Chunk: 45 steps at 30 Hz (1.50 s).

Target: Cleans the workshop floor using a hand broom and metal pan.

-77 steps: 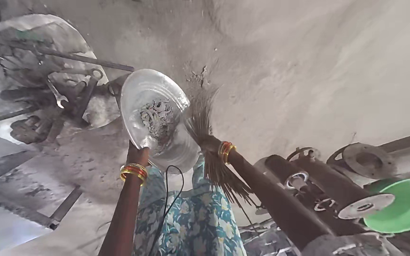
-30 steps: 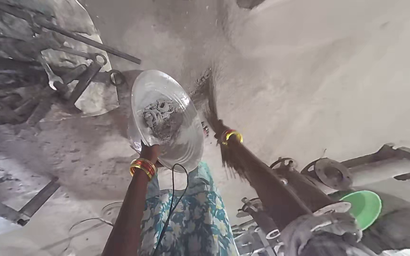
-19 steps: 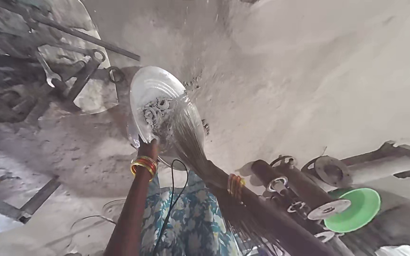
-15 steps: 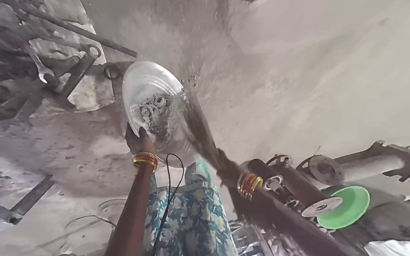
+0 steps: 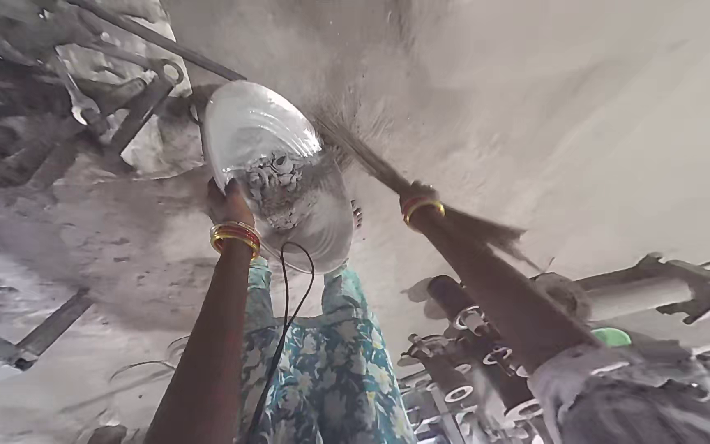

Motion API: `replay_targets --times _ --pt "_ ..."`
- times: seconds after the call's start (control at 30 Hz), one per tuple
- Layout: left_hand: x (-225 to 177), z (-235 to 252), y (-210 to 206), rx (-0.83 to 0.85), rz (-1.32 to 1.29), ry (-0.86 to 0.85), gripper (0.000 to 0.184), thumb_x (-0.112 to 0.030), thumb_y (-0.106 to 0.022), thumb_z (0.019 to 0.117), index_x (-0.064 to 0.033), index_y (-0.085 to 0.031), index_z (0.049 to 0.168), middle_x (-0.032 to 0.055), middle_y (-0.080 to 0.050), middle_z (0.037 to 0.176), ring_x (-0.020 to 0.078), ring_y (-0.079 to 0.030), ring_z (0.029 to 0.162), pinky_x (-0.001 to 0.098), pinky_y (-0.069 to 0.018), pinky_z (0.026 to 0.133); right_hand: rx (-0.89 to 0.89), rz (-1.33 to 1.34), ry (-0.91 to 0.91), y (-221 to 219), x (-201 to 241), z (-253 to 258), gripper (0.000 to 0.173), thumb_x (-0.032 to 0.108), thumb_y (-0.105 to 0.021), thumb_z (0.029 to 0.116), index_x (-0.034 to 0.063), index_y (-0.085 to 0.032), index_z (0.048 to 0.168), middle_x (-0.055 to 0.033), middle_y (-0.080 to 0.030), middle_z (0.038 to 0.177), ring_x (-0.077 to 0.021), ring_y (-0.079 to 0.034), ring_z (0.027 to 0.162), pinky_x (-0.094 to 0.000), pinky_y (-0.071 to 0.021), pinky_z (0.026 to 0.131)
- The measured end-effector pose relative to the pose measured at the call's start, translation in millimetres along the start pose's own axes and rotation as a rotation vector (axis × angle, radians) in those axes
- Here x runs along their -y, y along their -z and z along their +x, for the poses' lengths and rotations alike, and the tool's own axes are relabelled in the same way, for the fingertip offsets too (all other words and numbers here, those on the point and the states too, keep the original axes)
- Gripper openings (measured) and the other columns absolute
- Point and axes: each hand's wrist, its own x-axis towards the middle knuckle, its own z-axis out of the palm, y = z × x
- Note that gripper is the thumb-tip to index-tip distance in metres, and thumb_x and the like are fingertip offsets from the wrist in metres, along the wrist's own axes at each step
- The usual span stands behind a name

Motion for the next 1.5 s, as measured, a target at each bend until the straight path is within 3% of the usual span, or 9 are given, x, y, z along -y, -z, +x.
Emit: replay_targets --times 0.13,0.37,0.57,0.77,0.9,1.07,1.17,1.27,1.5 --pt "-4.0 -1.9 -0.6 -0.032 0.029 -0.017 0.045 -0.022 -0.050 0.1065 0.0012 -0.050 0.146 0.0230 -0.054 0.145 0.0294 -0.050 0.137 0.0446 -0.0357 0.115 0.282 0.205 0.111 -51.4 3.4 -50.6 0.091 0.002 -0.062 0.0960 0.0219 -0.007 0.166 -0.0337 -0.060 0.131 -0.0527 -0.061 0.118 -0.0676 -0.0477 0.097" --pt "5.9 -21.3 -4.5 -0.057 0.041 0.002 0.046 -0.026 -0.050 0.1067 -0.0054 -0.050 0.147 0.0203 -0.058 0.142 0.0309 -0.053 0.134 0.0505 -0.0383 0.112 0.254 0.067 -0.032 -40.8 -12.9 -101.8 0.090 -0.001 -0.051 0.0997 0.0310 0.001 0.166 -0.0340 -0.046 0.147 -0.0524 -0.056 0.123 -0.0640 -0.0459 0.098" --pt "36.1 -36.5 -19.6 -0.110 0.053 -0.045 0.050 -0.023 -0.050 0.1056 -0.0026 -0.046 0.151 0.0212 -0.053 0.149 0.0296 -0.047 0.142 0.0480 -0.0295 0.120 -0.189 0.138 -0.157 30.5 -28.4 20.0 0.074 0.004 -0.060 0.0965 0.0082 -0.027 0.162 -0.0399 -0.048 0.142 -0.0593 -0.053 0.124 -0.0712 -0.0454 0.094" --pt "20.7 -26.0 -12.6 -0.074 0.055 -0.013 0.049 -0.025 -0.049 0.1069 -0.0030 -0.046 0.151 0.0217 -0.053 0.147 0.0311 -0.049 0.140 0.0490 -0.0346 0.116 0.173 0.203 0.005 -22.1 19.5 -1.9 0.045 0.012 -0.054 0.1040 0.0035 -0.049 0.148 -0.0254 -0.059 0.138 -0.0416 -0.057 0.128 -0.0579 -0.0447 0.105" --pt "16.0 -27.4 -11.5 -0.075 0.057 0.002 0.049 -0.027 -0.047 0.1083 -0.0042 -0.045 0.151 0.0224 -0.054 0.147 0.0326 -0.049 0.140 0.0511 -0.0344 0.116 0.284 0.216 0.138 -54.1 23.1 -40.7 0.093 0.001 -0.063 0.0927 0.0215 -0.009 0.166 -0.0323 -0.062 0.129 -0.0516 -0.062 0.117 -0.0678 -0.0484 0.094" --pt "14.4 -30.0 -10.3 -0.068 0.101 0.034 0.051 -0.029 -0.047 0.1085 -0.0053 -0.043 0.154 0.0216 -0.053 0.149 0.0337 -0.048 0.141 0.0527 -0.0334 0.117 0.432 0.164 0.116 -61.3 8.0 -108.7 0.097 -0.001 -0.056 0.0952 0.0285 0.003 0.166 -0.0291 -0.054 0.141 -0.0476 -0.059 0.123 -0.0622 -0.0472 0.100" --pt "24.0 -34.7 -10.6 -0.060 0.121 -0.008 0.052 -0.031 -0.045 0.1084 -0.0046 -0.042 0.153 0.0231 -0.053 0.147 0.0372 -0.048 0.139 0.0582 -0.0332 0.116 0.410 0.663 -0.021 -76.3 -9.5 -132.6 0.090 -0.007 -0.060 0.0936 0.0181 -0.011 0.164 -0.0261 -0.062 0.123 -0.0367 -0.068 0.093 -0.0517 -0.0565 0.079" --pt "38.0 -45.6 -17.5 -0.086 0.049 -0.052 0.052 -0.023 -0.048 0.1070 -0.0014 -0.041 0.153 0.0213 -0.050 0.151 0.0296 -0.043 0.146 0.0474 -0.0212 0.124 0.348 1.334 -0.174 -91.3 -19.4 -123.2 0.035 -0.001 -0.043 0.1045 0.0039 -0.037 0.138 -0.0089 -0.058 0.086 -0.0144 -0.058 0.060 -0.0307 -0.0515 0.055" --pt "71.5 -69.4 -31.6 -0.044 0.015 -0.014 0.054 -0.015 -0.048 0.1071 -0.0009 -0.033 0.157 0.0233 -0.040 0.158 0.0329 -0.039 0.147 0.0444 -0.0286 0.122 0.403 1.506 0.246 -68.2 51.9 -44.1 0.026 0.019 -0.039 0.1081 0.0054 -0.060 0.113 -0.0025 -0.060 0.086 -0.0087 -0.057 0.071 -0.0280 -0.0503 0.066"
